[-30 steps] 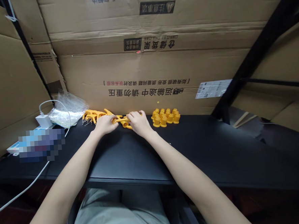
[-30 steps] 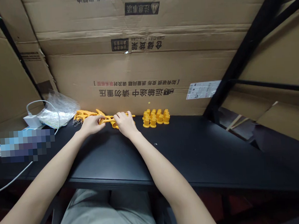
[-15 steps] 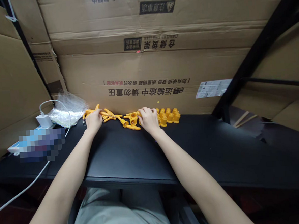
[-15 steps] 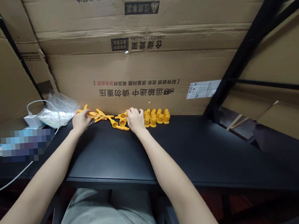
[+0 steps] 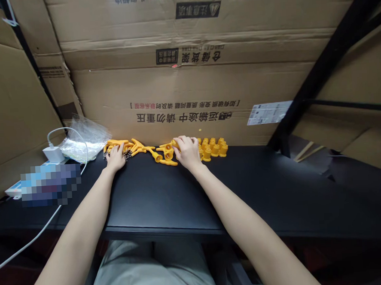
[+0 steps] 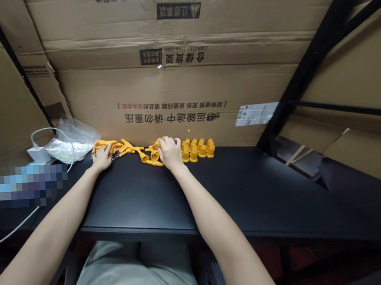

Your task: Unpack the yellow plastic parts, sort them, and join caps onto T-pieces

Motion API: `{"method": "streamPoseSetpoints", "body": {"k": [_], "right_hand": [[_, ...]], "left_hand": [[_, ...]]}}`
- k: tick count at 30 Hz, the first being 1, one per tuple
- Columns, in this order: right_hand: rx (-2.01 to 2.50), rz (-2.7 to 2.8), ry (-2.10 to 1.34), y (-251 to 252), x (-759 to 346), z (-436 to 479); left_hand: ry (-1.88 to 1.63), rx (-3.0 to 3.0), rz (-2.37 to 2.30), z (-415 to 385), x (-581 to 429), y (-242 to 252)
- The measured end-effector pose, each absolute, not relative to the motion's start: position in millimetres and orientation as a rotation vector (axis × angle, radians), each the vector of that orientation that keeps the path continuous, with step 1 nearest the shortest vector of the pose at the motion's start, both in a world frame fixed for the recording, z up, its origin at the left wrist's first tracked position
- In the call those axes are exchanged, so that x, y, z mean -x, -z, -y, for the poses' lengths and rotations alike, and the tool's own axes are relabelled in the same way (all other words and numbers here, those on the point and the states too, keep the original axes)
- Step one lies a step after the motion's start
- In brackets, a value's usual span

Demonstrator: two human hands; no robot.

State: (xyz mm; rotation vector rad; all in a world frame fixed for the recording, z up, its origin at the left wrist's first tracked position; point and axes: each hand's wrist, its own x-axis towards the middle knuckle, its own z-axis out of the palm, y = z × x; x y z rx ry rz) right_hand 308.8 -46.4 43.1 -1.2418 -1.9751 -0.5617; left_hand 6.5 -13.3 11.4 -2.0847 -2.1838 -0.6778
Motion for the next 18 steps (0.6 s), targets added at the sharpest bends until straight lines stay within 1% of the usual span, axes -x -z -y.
{"method": "streamPoseSetpoints", "body": {"k": [4, 10, 13, 18], "right_hand": [[1.264, 1.798, 0.546, -49, -316, 44], [1.592, 1.382, 0.503, -61, -368, 30], [1.797, 1.200, 0.379, -58, -401, 26], [2.177, 1.091, 0.043, -47, -423, 27]], "left_hand": [[0.753, 1.998, 2.230, 8, -6, -10], [0.716, 1.971, 2.213, 11, -11, -8], [0.716, 1.993, 2.201, 12, -12, -6], [0.798, 1.978, 2.151, 10, -12, -4]]}}
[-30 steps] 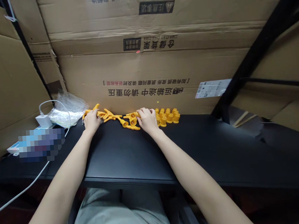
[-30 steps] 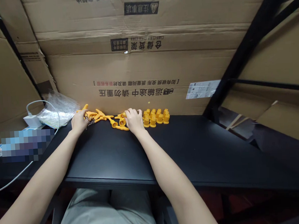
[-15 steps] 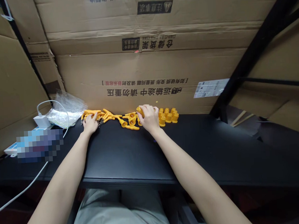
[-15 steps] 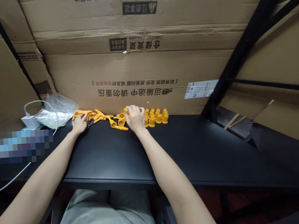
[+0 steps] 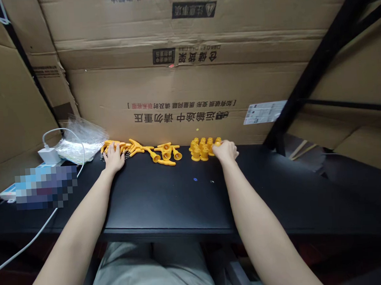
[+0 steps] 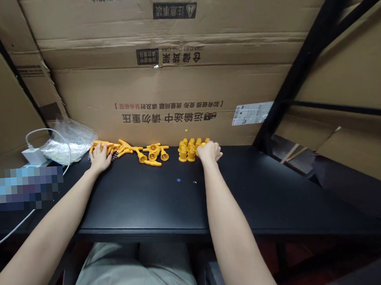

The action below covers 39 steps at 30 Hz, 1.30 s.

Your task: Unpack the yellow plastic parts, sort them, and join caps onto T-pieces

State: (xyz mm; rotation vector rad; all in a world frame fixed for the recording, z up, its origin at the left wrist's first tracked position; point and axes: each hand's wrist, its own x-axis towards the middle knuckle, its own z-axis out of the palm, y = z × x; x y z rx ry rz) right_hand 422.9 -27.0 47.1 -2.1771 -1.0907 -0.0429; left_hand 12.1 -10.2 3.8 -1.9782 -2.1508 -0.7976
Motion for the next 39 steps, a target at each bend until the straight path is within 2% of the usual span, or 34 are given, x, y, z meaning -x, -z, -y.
{"method": "streamPoseSetpoints", "body": {"k": [4, 11, 17, 27, 35, 39], "right_hand": [[2.319, 1.085, -0.138, -45, -419, 29], [2.351, 1.112, -0.190, -50, -416, 33], [2.277, 1.118, 0.061, -48, -410, 33], [1.647, 1.585, 0.516, -54, -365, 34], [1.215, 2.253, 0.598, -26, -283, 47], [1.218, 2.387, 0.580, -11, -262, 44]], "left_hand": [[0.920, 1.999, 1.997, 10, -11, -3], [1.036, 2.091, 1.829, 13, -12, -7], [0.969, 2.152, 1.823, 5, -10, 2], [1.023, 2.250, 1.677, -7, -2, 12], [1.047, 2.277, 1.572, -2, -10, 5], [1.036, 2.323, 1.498, 1, -17, 2]]}}
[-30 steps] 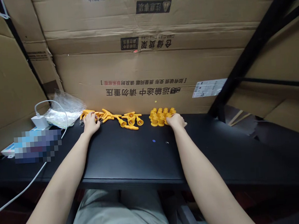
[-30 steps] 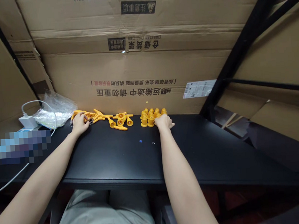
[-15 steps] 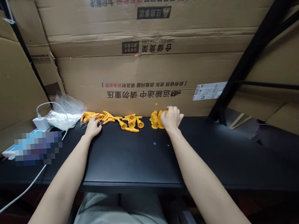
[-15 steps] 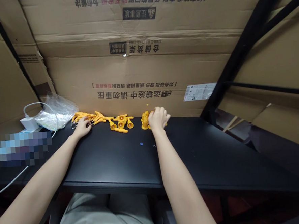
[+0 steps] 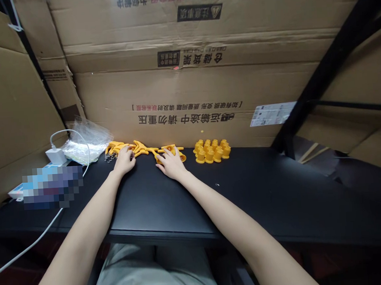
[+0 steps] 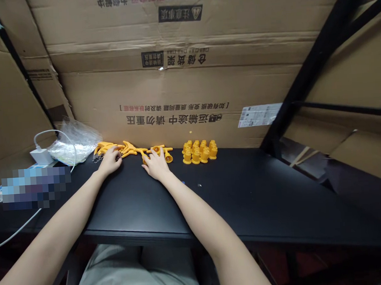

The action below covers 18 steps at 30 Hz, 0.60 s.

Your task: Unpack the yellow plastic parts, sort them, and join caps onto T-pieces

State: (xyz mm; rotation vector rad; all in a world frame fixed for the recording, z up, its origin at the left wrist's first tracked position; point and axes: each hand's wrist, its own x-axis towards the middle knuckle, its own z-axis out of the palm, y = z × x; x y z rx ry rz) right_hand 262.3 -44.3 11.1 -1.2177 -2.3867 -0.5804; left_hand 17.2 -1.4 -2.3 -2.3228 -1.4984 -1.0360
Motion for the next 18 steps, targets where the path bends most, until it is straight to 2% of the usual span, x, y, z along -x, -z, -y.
{"method": "streamPoseSetpoints", "body": {"k": [18], "right_hand": [[0.996, 2.238, 0.688, -17, -266, 46]], "left_hand": [[0.867, 2.313, 1.444, 29, -52, -26]]}}
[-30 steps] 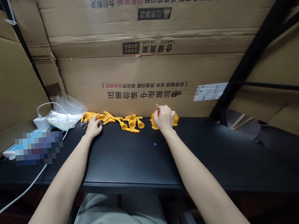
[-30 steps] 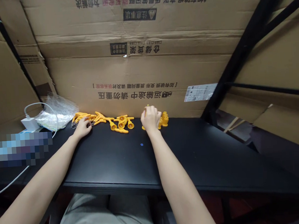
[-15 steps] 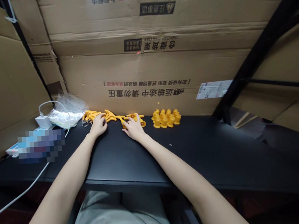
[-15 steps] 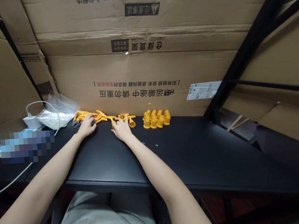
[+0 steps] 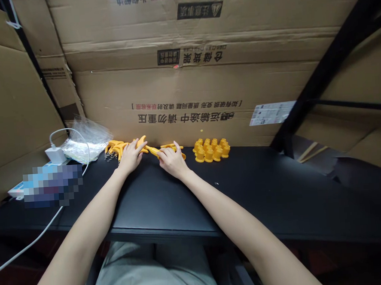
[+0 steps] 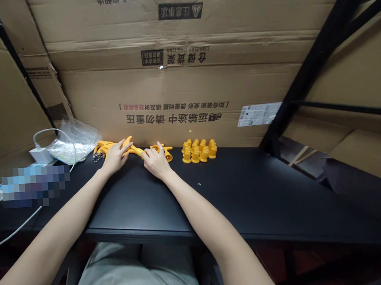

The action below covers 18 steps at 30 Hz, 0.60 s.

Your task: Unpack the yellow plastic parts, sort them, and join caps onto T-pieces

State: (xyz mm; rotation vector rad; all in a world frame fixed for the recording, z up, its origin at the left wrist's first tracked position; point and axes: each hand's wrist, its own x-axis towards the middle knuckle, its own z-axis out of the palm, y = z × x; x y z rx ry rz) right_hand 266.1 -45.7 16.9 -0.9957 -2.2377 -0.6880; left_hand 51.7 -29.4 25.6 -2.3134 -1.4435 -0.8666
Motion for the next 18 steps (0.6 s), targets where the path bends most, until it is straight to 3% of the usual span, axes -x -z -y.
{"method": "streamPoseSetpoints", "body": {"k": [18], "right_hand": [[1.136, 2.221, 0.688, -36, -278, 51]], "left_hand": [[0.895, 2.326, 1.397, 46, -77, -44]]}}
